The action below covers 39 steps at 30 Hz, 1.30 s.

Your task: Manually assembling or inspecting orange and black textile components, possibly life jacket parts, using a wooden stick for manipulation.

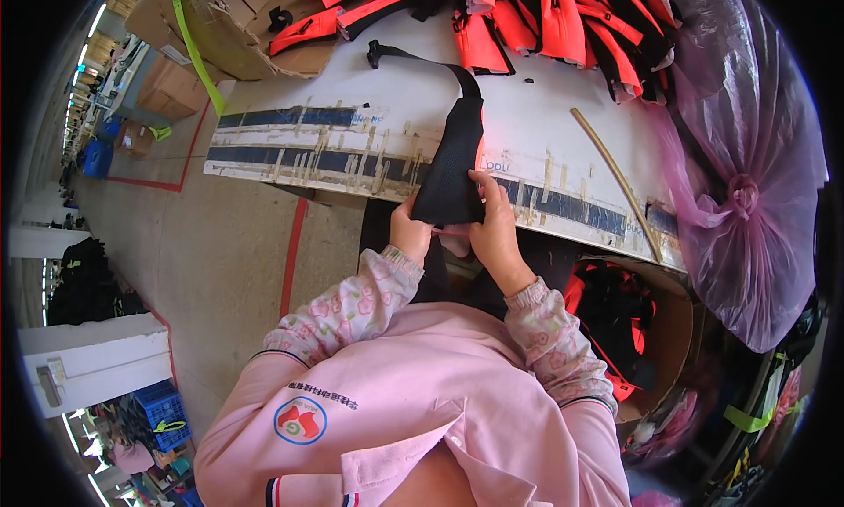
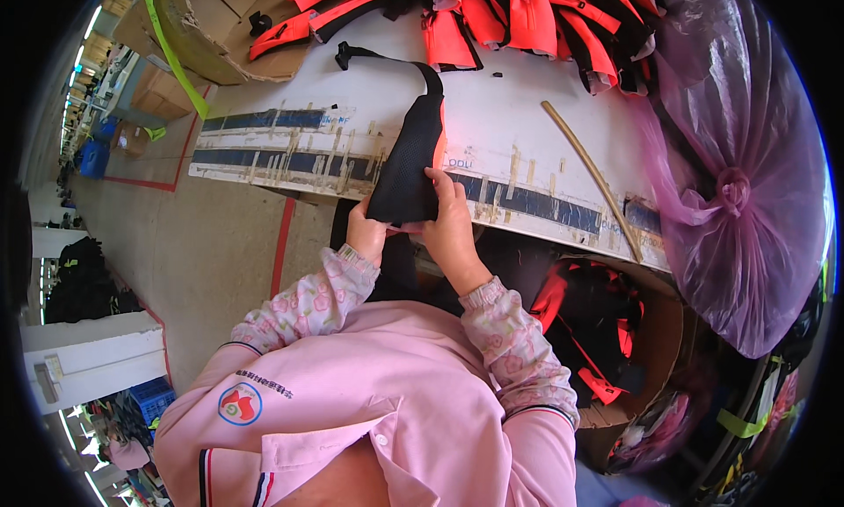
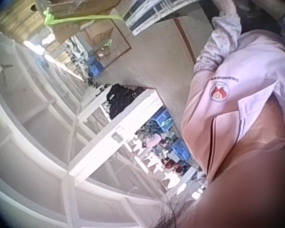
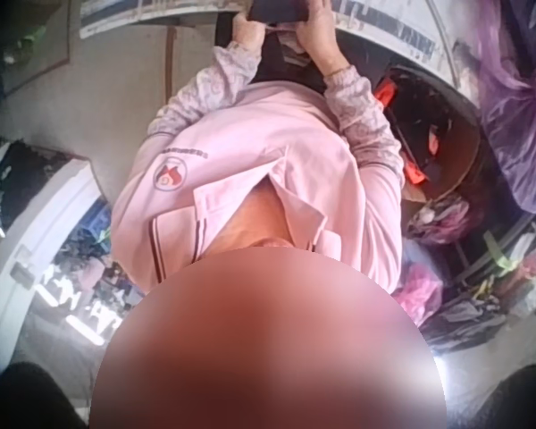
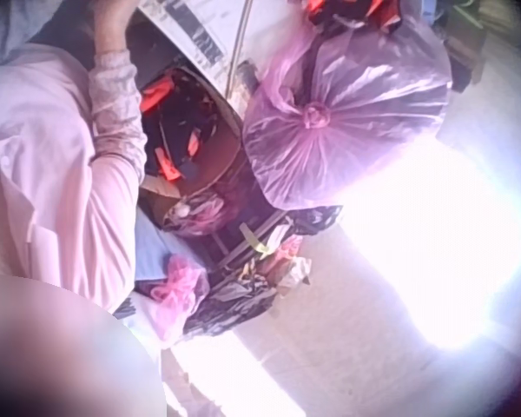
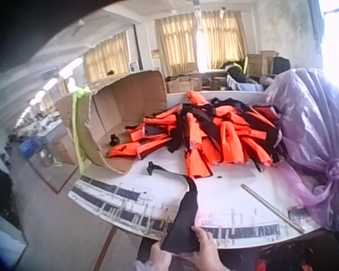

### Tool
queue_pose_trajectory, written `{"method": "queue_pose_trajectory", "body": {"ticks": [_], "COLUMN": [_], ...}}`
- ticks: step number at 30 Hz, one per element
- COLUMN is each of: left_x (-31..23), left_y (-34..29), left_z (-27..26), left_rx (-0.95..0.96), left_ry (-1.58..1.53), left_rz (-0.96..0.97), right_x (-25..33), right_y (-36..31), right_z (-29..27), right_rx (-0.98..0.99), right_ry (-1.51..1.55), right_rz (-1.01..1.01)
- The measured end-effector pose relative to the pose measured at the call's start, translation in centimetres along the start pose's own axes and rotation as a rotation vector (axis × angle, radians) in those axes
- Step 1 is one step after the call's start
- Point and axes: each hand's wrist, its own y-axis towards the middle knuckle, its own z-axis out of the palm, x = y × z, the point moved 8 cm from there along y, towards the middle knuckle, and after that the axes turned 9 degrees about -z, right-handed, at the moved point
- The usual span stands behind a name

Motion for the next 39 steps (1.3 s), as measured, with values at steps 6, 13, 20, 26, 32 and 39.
{"method": "queue_pose_trajectory", "body": {"ticks": [6, 13, 20, 26, 32, 39], "left_x": [0.3, 3.1, 4.7, 4.0, 3.7, 2.4], "left_y": [-0.2, -1.7, -1.2, -0.1, -0.7, -0.5], "left_z": [0.8, 0.4, 0.9, 1.1, 1.5, 1.7], "left_rx": [0.001, 0.191, 0.280, 0.180, 0.194, 0.097], "left_ry": [0.043, -0.135, -0.121, -0.026, 0.018, 0.053], "left_rz": [-0.017, -0.201, -0.205, -0.226, -0.310, -0.254], "right_x": [-1.0, -1.3, -2.9, -3.4, -0.4, -0.3], "right_y": [-0.2, -0.4, -0.8, -0.6, -0.1, 0.0], "right_z": [0.7, 0.3, 1.5, 1.9, 0.9, 1.6], "right_rx": [0.004, 0.068, -0.016, -0.017, 0.086, 0.175], "right_ry": [0.094, 0.087, 0.313, 0.472, -0.200, -0.320], "right_rz": [0.105, 0.189, 0.274, 0.333, 0.005, 0.043]}}
